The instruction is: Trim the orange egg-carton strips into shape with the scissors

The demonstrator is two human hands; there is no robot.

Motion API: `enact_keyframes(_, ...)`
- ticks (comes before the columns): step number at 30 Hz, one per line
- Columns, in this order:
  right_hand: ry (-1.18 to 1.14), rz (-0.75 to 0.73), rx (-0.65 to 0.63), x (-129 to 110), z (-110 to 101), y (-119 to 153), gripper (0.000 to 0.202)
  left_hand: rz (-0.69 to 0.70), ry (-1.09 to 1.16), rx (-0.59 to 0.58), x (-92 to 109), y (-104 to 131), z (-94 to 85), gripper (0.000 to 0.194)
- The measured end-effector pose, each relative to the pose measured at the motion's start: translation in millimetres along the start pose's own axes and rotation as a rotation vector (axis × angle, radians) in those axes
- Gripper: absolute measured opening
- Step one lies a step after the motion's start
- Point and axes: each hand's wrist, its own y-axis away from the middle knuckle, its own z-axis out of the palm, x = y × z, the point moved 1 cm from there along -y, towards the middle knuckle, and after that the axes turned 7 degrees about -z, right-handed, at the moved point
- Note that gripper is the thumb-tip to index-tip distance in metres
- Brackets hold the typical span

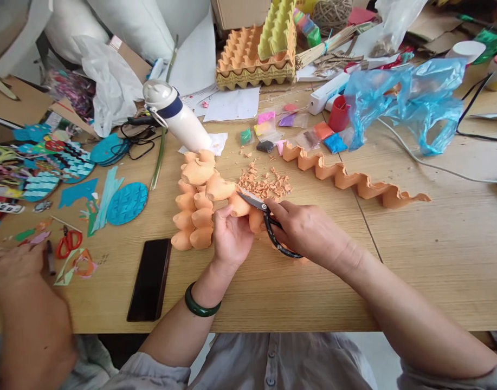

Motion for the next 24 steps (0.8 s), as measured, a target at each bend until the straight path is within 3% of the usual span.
enact_keyframes(6, -0.026, 0.039, 0.037, 3.3, -1.9, 1.5, 0.037, 0.02, 0.009, -0.003, -2.2, 3.1, 3.7, 0.025)
enact_keyframes(24, -0.244, 0.287, -0.114, -3.2, -2.1, -2.9, 0.03, -0.023, -0.046, 0.022, -1.7, 5.1, 3.8, 0.023)
